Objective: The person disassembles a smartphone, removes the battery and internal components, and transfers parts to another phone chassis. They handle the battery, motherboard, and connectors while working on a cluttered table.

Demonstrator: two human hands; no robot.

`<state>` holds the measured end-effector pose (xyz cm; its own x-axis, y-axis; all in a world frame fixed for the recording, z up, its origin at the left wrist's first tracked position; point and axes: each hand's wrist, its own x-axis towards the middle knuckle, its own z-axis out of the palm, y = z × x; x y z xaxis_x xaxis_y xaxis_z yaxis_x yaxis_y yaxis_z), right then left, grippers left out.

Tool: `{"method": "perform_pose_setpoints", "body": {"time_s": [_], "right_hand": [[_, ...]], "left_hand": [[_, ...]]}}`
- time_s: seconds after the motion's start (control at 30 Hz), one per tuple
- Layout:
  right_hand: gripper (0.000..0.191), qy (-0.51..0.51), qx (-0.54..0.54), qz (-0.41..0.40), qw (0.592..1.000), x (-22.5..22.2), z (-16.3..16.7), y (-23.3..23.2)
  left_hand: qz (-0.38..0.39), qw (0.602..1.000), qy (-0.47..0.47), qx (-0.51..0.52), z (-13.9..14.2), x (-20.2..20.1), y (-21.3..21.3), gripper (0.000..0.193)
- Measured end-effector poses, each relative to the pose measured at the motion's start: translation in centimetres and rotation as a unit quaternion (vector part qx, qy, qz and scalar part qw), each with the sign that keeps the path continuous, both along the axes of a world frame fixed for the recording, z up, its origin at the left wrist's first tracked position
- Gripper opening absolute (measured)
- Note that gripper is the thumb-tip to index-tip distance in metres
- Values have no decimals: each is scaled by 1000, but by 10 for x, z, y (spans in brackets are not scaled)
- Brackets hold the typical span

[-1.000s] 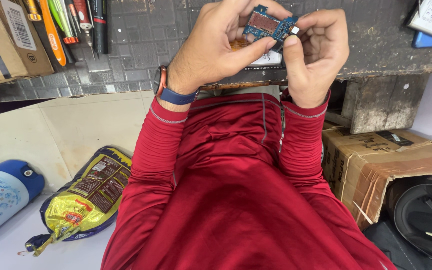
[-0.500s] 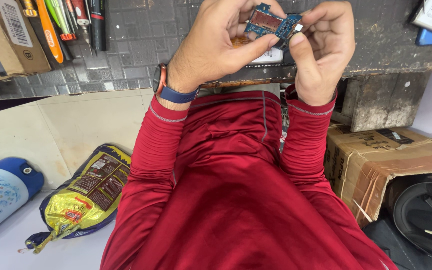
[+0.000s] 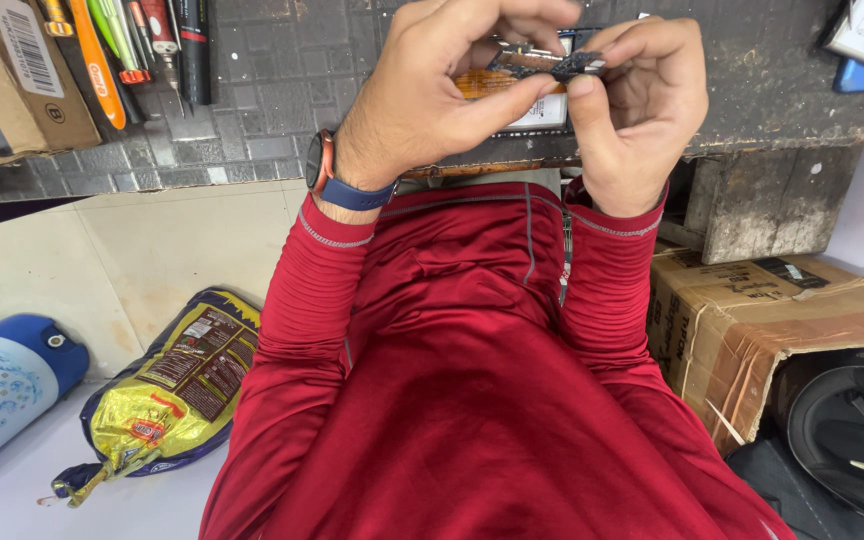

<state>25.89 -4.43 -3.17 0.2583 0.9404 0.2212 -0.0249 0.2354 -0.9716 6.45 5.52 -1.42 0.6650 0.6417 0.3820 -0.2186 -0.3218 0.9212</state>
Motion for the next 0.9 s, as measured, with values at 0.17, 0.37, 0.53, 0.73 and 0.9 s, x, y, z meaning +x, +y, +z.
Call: {"method": "perform_pose_setpoints", "body": {"time_s": [0.17, 0.37, 0.53, 0.73, 0.9], "right_hand": [[27, -10, 10, -11, 1000, -3, 0, -1], [27, -23, 25, -15, 999, -3, -3, -1], [28, -24, 19, -18, 999, -3, -3, -2], [32, -20, 28, -20, 999, 0, -8, 0], [32, -22, 52, -35, 998, 1, -16, -3]], "left_hand": [[23, 995, 3, 94, 7, 0, 5, 21], [27, 994, 7, 107, 6, 0, 5, 19], [44, 990, 8, 133, 3, 0, 6, 20], [42, 989, 11, 139, 4, -1, 5, 20], [37, 990, 18, 136, 6, -1, 3, 21]]}}
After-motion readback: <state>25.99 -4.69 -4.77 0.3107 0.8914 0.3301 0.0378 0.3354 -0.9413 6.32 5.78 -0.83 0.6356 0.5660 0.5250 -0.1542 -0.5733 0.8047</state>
